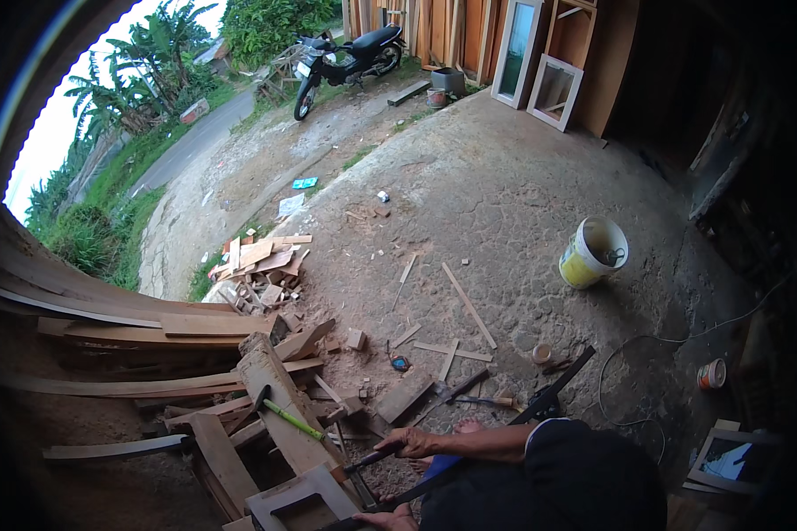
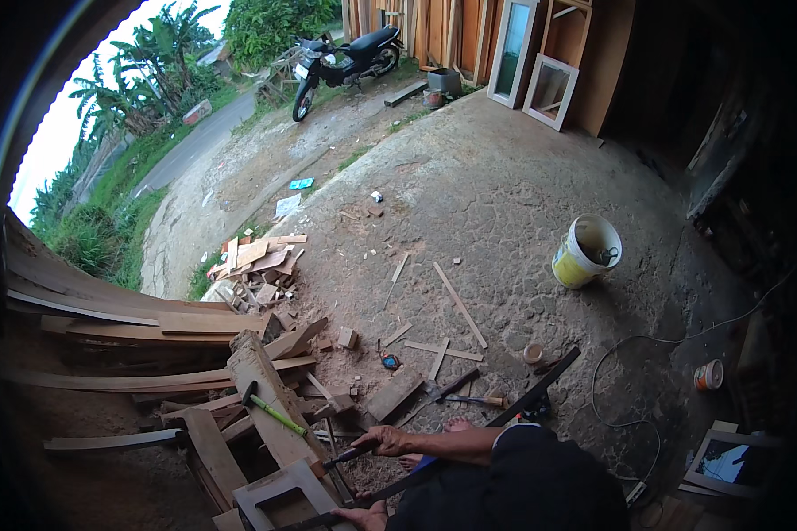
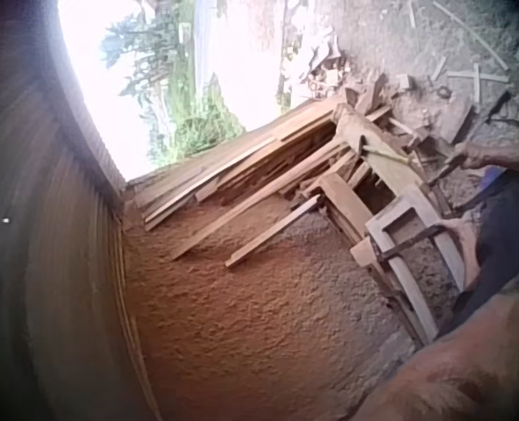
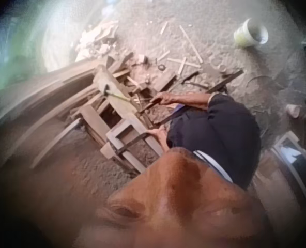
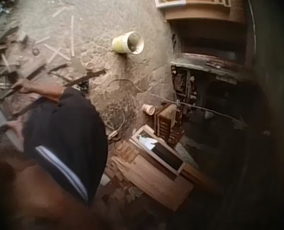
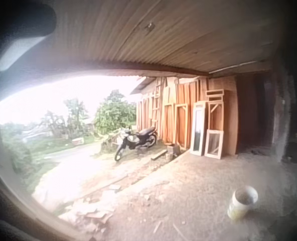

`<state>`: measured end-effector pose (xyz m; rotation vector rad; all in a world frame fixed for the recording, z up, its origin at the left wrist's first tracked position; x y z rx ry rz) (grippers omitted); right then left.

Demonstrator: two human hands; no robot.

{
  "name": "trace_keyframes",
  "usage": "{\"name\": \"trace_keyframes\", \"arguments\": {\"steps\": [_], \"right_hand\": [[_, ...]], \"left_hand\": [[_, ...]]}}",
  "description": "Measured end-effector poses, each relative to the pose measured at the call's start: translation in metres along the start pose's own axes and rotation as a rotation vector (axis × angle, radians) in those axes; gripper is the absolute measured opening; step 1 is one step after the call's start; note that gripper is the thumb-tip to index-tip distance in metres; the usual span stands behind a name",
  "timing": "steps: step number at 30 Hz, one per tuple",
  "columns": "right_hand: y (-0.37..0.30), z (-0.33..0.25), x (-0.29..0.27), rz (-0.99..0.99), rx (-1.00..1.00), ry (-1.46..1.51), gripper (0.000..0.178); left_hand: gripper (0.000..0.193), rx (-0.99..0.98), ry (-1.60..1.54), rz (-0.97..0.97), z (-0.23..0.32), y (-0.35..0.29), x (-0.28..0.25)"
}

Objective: The person assembles a wooden window frame by positioning a glass pane, aligning the frame on a workbench, and securing it with a hammer and nails. The person repeatedly adjusts the frame and hammers nails into the wood to fasten the components together.

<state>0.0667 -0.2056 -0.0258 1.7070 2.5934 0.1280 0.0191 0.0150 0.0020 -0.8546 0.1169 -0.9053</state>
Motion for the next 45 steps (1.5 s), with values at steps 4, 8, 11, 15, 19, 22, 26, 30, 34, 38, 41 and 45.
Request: {"name": "trace_keyframes", "arguments": {"steps": [4,8,11,15,19,22,26,30,34,38,41,45], "right_hand": [[-0.011,0.011,0.004,0.006,0.446,0.519,0.039],[-0.01,0.014,0.004,0.052,0.611,0.589,0.033],[-0.003,0.006,0.003,0.104,0.442,0.62,0.031],[0.004,-0.031,-0.005,0.042,0.174,0.606,0.056],[-0.009,-0.087,-0.017,-0.187,0.369,-0.165,0.093],[-0.035,-0.121,-0.015,-0.527,0.555,-0.659,0.088],[-0.007,-0.155,-0.022,-0.339,0.433,-0.777,0.056],[0.052,-0.161,-0.029,-0.233,0.428,-0.857,0.039],[0.122,-0.147,-0.032,-0.203,0.434,-0.872,0.038],[0.19,-0.113,-0.028,-0.209,0.45,-0.879,0.038],[0.229,-0.088,-0.023,-0.263,0.419,-0.92,0.039],[0.265,-0.062,-0.023,-0.288,0.328,-0.959,0.042]], "left_hand": [[0.063,0.003,0.001,-0.009,0.0,-0.001,0.003],[0.062,-0.002,-0.012,-0.019,-0.001,0.0,0.005],[0.061,-0.003,-0.031,-0.03,0.0,-0.001,0.009],[0.06,-0.022,-0.116,-0.063,0.008,-0.012,0.019],[0.057,-0.172,-0.35,-0.114,0.029,-0.02,0.039],[0.053,-0.038,-0.44,-0.192,0.057,-0.014,0.061],[0.058,0.013,-0.504,-0.271,0.091,0.015,0.099],[0.064,0.062,-0.597,-0.349,0.126,0.061,0.134],[0.067,0.036,-0.468,-0.471,0.153,0.082,0.12],[0.076,0.239,-0.122,-0.632,0.141,0.029,0.05],[0.067,0.194,0.033,-0.659,0.111,-0.02,-0.019],[0.055,0.125,0.285,-0.5,0.062,-0.068,-0.109]]}}
Point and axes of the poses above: each hand's wrist, its own y-axis towards the middle knuckle, its own x-axis out of the palm, z = x × y, the point moved 5 cm from there along y, towards the middle knuckle, and after that the axes turned 14 degrees about -z, right-handed, at the moved point
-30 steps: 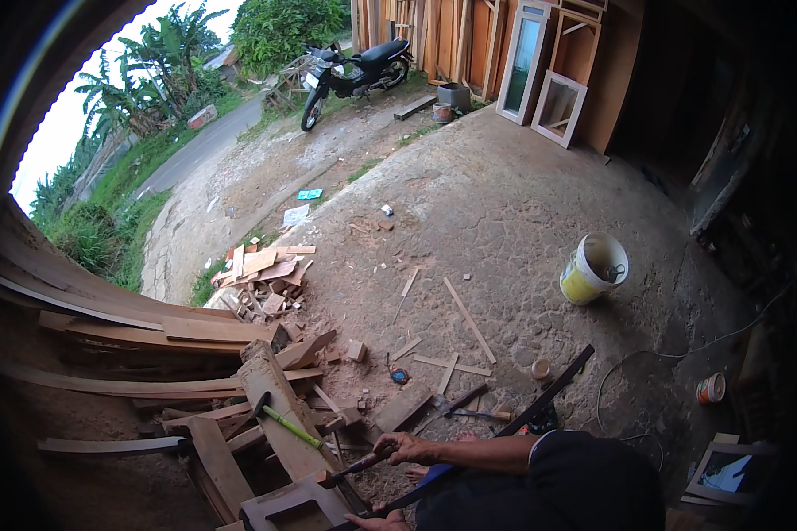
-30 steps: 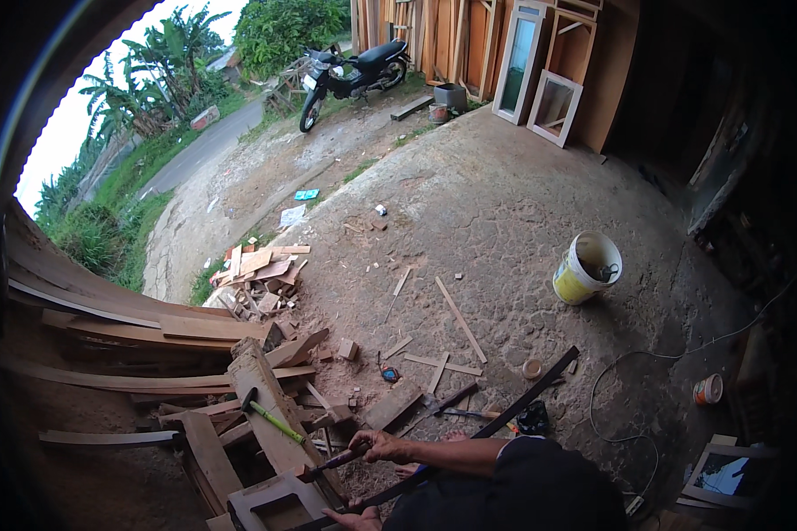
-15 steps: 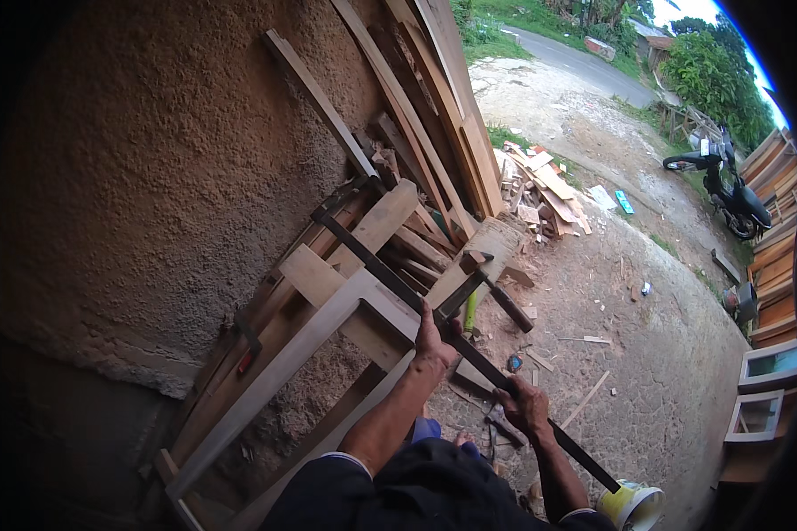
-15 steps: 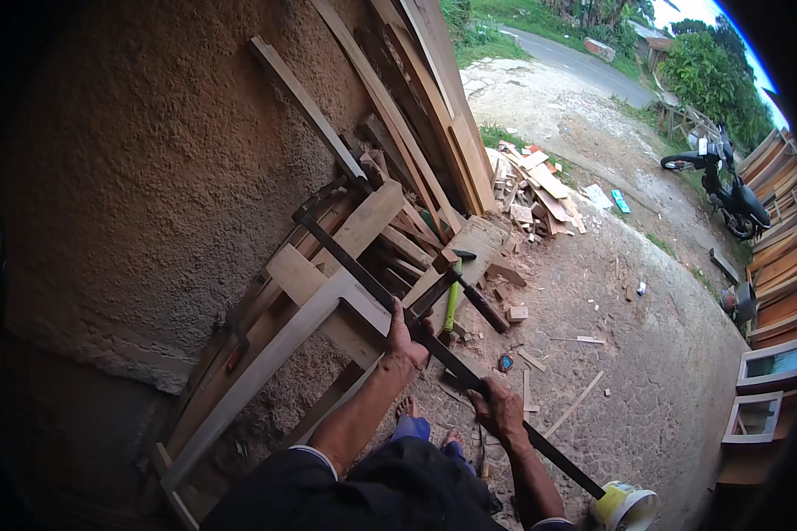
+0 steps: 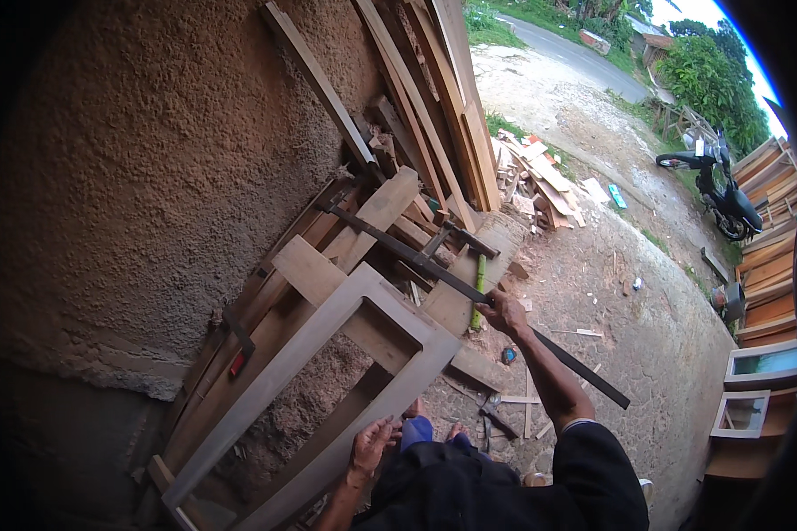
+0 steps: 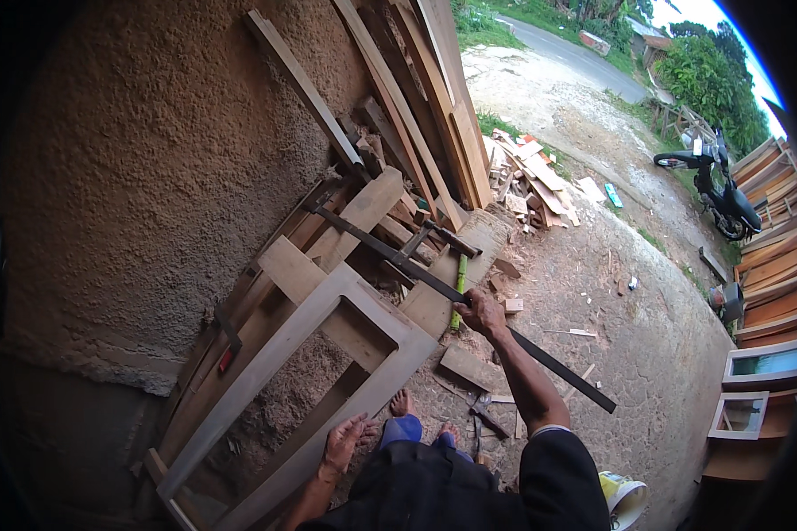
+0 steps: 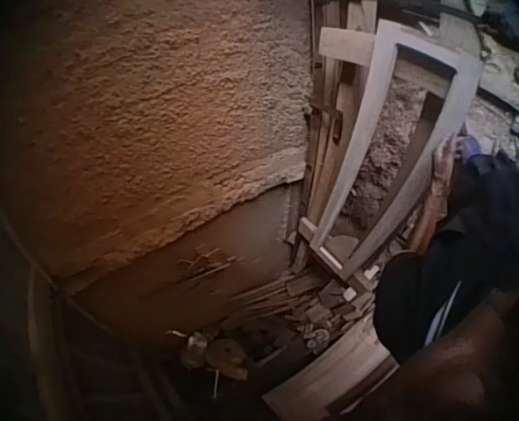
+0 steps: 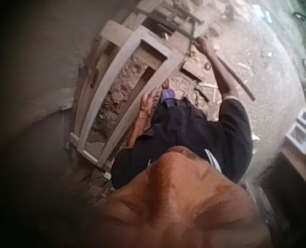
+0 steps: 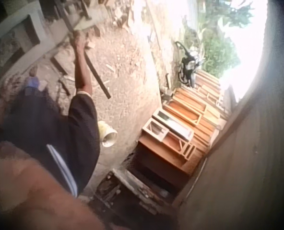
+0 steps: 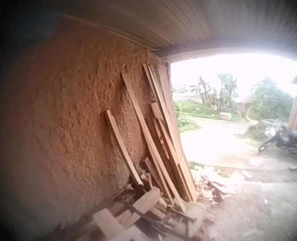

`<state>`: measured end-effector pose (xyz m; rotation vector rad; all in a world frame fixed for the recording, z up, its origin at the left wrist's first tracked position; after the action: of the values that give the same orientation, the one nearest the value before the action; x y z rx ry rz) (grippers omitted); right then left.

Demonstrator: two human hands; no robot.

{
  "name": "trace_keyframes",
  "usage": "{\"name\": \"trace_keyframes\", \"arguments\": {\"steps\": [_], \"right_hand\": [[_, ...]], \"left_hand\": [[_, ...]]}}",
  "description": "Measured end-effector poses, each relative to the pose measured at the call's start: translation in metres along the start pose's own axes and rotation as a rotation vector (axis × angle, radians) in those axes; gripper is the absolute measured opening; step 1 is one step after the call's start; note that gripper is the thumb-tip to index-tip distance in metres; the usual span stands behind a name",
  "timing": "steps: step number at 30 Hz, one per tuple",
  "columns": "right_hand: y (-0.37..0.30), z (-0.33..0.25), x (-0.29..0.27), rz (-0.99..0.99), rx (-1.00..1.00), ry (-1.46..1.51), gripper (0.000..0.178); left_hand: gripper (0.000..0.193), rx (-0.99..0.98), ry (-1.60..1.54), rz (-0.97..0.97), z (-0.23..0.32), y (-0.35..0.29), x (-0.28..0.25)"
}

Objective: The person assembles a wooden window frame by positioning a glass pane, aligning the frame on a workbench, and securing it with a hammer and nails. The person repeatedly adjusts the frame and hammers nails into the wood to fasten the components together.

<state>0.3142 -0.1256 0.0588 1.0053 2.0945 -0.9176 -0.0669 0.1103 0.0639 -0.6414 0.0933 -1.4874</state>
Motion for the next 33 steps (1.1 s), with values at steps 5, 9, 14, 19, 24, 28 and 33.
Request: {"name": "trace_keyframes", "arguments": {"steps": [5,9,14,19,24,28,33], "right_hand": [[0.032,0.022,0.006,-0.014,-0.017,-0.013,0.041],[0.049,0.042,0.011,0.005,-0.062,0.006,0.042],[0.056,0.051,0.02,0.077,-0.179,-0.028,0.037],[0.057,0.055,0.028,0.07,-0.165,-0.01,0.032],[0.047,0.034,0.023,0.14,-0.095,-0.209,0.03],[0.031,-0.057,0.024,0.216,-0.259,-0.236,0.027],[-0.009,-0.25,0.092,-0.151,-0.873,-0.232,0.025]], "left_hand": [[0.049,-0.133,0.09,0.094,-0.067,-0.066,-0.037],[0.049,-0.29,0.02,0.177,-0.115,-0.107,-0.057],[0.052,-0.333,-0.291,0.457,-0.162,-0.156,-0.066],[0.051,0.056,-0.813,0.846,-0.184,-0.187,-0.071],[0.065,0.388,-0.981,1.102,-0.196,-0.229,-0.095],[0.082,0.559,-1.134,1.276,-0.205,-0.251,-0.132],[0.086,0.618,-1.191,1.194,-0.194,-0.221,-0.154]]}}
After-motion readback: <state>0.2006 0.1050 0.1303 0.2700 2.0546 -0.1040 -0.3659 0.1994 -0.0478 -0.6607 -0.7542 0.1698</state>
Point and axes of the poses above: each hand's wrist, its own y-axis towards the middle knuckle, its own x-axis out of the palm, z = x × y, the point moved 5 cm from there along y, towards the middle knuckle, and after that the axes turned 14 degrees about -z, right-handed, at the moved point
